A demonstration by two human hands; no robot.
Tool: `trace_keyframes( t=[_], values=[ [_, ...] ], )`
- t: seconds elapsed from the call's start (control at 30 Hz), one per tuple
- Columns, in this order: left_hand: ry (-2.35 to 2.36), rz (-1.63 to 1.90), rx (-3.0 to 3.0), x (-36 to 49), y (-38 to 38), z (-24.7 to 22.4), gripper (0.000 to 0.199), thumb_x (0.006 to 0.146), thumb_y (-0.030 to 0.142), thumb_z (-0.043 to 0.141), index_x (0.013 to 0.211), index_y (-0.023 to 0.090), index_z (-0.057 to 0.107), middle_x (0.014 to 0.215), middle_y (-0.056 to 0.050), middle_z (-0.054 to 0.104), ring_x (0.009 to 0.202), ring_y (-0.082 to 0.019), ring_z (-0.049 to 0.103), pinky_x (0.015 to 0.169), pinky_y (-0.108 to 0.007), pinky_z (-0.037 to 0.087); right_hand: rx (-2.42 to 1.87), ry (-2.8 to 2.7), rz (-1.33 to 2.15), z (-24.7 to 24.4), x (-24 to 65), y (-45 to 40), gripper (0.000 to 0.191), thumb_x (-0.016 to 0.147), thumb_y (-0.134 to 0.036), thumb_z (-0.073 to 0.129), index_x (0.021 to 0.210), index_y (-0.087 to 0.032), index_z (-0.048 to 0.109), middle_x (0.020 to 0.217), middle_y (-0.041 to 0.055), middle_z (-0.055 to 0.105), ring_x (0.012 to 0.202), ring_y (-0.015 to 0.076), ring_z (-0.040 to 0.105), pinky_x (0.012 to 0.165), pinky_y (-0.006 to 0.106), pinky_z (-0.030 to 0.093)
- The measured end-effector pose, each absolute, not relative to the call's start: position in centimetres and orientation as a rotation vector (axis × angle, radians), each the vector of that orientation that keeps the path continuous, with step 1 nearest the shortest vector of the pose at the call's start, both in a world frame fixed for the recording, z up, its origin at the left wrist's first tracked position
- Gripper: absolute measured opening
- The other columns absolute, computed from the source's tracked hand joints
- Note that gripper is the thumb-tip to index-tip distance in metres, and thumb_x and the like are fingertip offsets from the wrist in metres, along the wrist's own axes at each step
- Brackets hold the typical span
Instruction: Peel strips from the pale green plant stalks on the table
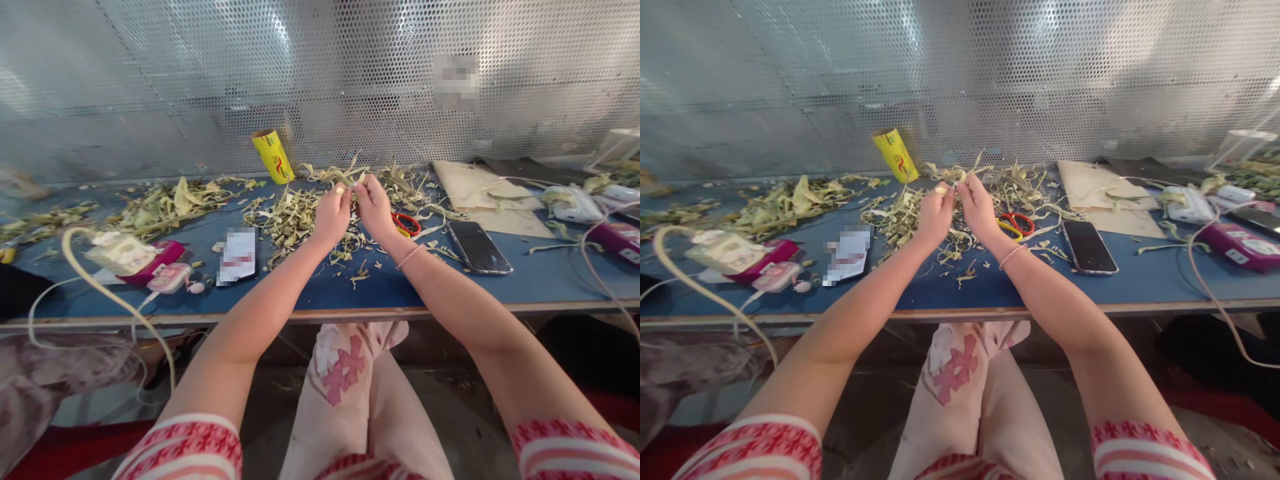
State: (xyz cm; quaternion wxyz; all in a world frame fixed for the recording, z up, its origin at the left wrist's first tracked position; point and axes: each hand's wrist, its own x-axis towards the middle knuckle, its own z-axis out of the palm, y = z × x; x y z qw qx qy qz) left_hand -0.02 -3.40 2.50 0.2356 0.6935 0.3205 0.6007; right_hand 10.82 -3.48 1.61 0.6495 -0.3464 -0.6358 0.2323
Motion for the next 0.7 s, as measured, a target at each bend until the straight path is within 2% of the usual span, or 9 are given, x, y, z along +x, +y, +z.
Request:
trace_keyframes(
  t=[0.37, 0.7],
  values=[
    [0.869, 1.773, 1.796, 0.57, -3.84, 1.93, 0.03, 0.086, 0.045, 0.055, 0.069, 0.021, 0.047, 0.058, 0.002, 0.042, 0.056, -0.012, 0.045, 0.06, -0.029, 0.038, -0.779, -1.447, 0.553, 1.68, 10.28, -3.98, 0.033, 0.089, -0.056, 0.044, 0.077, -0.024, 0.041, 0.067, -0.0012, 0.039, 0.069, 0.0149, 0.05, 0.063, 0.031, 0.05],
    [0.796, 1.745, 1.753, 0.65, -3.66, 1.71, 0.036, 0.082, 0.052, 0.056, 0.067, 0.02, 0.047, 0.06, 0.001, 0.043, 0.06, -0.011, 0.045, 0.058, -0.027, 0.037, -0.767, -1.381, 0.627, 1.65, 9.86, -4.09, 0.035, 0.089, -0.057, 0.043, 0.079, -0.024, 0.042, 0.067, -0.002, 0.038, 0.061, 0.0118, 0.046, 0.052, 0.026, 0.046]
  ],
)
